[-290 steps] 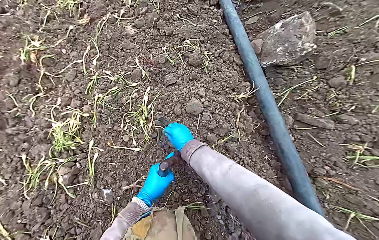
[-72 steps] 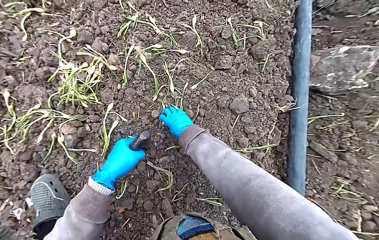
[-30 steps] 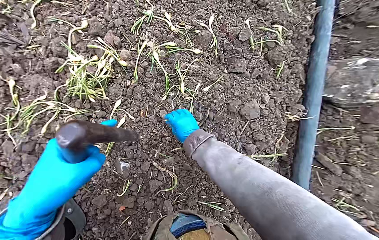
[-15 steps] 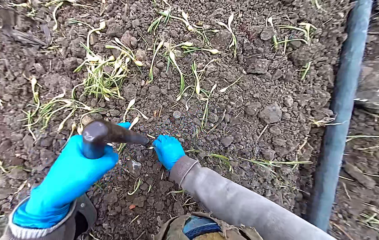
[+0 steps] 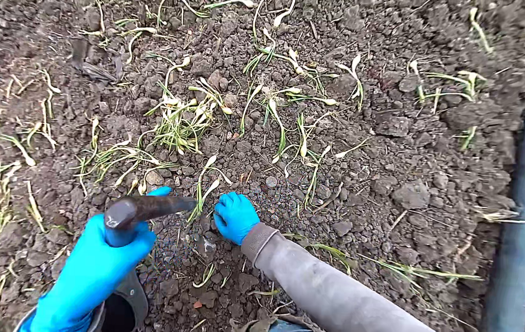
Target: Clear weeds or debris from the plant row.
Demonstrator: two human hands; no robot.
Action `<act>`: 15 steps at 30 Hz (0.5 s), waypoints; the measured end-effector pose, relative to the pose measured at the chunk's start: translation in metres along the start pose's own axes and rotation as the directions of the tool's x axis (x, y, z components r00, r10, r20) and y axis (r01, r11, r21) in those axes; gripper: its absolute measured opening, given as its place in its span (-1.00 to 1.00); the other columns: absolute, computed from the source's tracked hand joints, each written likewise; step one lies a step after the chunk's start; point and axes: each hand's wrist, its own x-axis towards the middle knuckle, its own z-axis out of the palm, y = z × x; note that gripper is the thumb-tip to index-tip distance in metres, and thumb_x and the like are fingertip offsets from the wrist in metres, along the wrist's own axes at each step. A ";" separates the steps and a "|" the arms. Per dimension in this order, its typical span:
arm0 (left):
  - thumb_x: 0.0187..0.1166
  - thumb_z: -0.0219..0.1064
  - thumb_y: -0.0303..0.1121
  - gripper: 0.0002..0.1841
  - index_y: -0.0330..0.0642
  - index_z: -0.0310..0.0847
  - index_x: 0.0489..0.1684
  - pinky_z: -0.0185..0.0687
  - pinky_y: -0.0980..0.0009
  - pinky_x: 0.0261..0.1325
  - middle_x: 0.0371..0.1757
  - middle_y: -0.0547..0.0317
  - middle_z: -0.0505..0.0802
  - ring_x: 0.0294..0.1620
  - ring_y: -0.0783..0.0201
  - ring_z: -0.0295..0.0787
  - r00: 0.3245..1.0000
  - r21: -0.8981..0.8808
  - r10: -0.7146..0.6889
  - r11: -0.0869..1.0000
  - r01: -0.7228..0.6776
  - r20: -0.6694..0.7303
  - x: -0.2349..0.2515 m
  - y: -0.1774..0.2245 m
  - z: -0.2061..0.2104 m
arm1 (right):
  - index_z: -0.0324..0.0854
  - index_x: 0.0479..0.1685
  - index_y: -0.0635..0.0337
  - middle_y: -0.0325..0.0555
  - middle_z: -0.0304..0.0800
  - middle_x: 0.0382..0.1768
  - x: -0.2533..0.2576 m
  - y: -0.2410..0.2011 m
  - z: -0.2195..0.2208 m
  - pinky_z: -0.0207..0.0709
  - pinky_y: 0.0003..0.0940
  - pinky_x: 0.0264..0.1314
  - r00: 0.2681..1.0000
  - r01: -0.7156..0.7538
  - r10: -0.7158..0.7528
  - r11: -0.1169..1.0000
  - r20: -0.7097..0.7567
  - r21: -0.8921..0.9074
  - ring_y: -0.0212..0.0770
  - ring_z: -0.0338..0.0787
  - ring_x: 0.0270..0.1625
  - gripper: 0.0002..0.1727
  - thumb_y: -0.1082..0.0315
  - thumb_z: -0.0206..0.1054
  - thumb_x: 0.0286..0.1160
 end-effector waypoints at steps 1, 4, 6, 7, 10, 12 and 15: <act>0.23 0.39 -0.37 -0.53 0.12 0.77 0.21 0.40 0.48 -0.75 -0.61 0.36 0.68 -0.82 0.43 0.37 0.999 0.027 -0.034 0.999 0.034 -0.024 0.007 -0.004 -0.001 | 0.82 0.19 -0.01 0.02 0.80 0.29 0.012 0.003 -0.004 0.59 0.06 0.39 0.996 0.065 -0.066 0.998 -0.056 -0.014 0.11 0.72 0.39 -0.65 0.23 0.41 0.41; 0.27 0.42 -0.41 -0.86 -0.07 0.75 -0.25 0.32 0.30 -0.73 -0.75 0.18 0.55 -0.83 0.27 0.36 0.959 0.077 -0.256 0.961 0.266 -0.122 0.035 -0.056 0.017 | 0.65 0.51 -0.06 0.05 0.25 0.82 0.065 -0.004 -0.017 0.21 0.34 0.73 0.940 0.213 -0.189 0.975 0.283 -0.057 0.25 0.26 0.81 -0.30 0.47 0.59 0.22; 0.29 0.43 -0.41 -0.92 -0.15 0.64 -0.51 0.32 0.28 -0.69 -0.76 0.20 0.53 -0.80 0.28 0.38 0.932 0.073 -0.313 0.941 0.331 -0.182 0.045 -0.085 0.031 | 0.75 0.32 0.08 0.03 0.24 0.83 0.092 -0.010 -0.025 0.33 0.31 0.65 0.886 0.241 -0.186 0.967 0.425 -0.079 0.25 0.37 0.74 -0.47 0.54 0.56 0.25; 0.27 0.43 -0.41 -0.93 -0.15 0.65 -0.51 0.35 0.29 -0.64 -0.73 0.24 0.56 -0.76 0.30 0.41 0.927 0.076 -0.317 0.938 0.337 -0.202 0.045 -0.089 0.033 | 0.75 0.30 0.11 0.01 0.35 0.77 0.098 -0.012 -0.031 0.40 0.23 0.60 0.884 0.219 -0.168 0.973 0.437 -0.069 0.21 0.46 0.68 -0.55 0.52 0.50 0.36; 0.20 0.43 -0.38 -0.77 -0.15 0.82 -0.18 0.52 0.30 -0.41 -0.56 0.32 0.69 -0.58 0.39 0.55 0.921 0.049 -0.308 0.943 0.328 -0.237 0.037 -0.093 0.033 | 0.71 0.32 0.12 0.07 0.74 0.38 0.099 -0.011 -0.052 0.58 0.14 0.42 0.929 0.130 -0.102 0.990 0.355 -0.056 0.15 0.70 0.45 -0.66 0.45 0.33 0.59; 0.19 0.43 -0.37 -0.77 -0.15 0.80 -0.19 0.53 0.32 -0.38 -0.55 0.35 0.67 -0.56 0.41 0.55 0.912 0.001 -0.314 0.946 0.326 -0.263 0.038 -0.095 0.033 | 0.64 0.43 0.08 0.08 0.74 0.38 0.113 -0.013 -0.081 0.61 0.15 0.37 0.933 0.075 -0.045 0.995 0.356 -0.072 0.16 0.70 0.46 -0.61 0.43 0.27 0.65; 0.25 0.42 -0.33 -0.71 -0.17 0.81 -0.07 0.59 0.24 -0.25 -0.45 0.27 0.74 -0.45 0.36 0.63 0.903 -0.018 -0.353 0.933 0.360 -0.245 0.045 -0.095 0.032 | 0.63 0.48 0.03 0.09 0.74 0.39 0.152 -0.025 -0.124 0.62 0.20 0.36 0.958 -0.053 0.083 0.992 0.273 -0.113 0.18 0.71 0.46 -0.57 0.40 0.28 0.64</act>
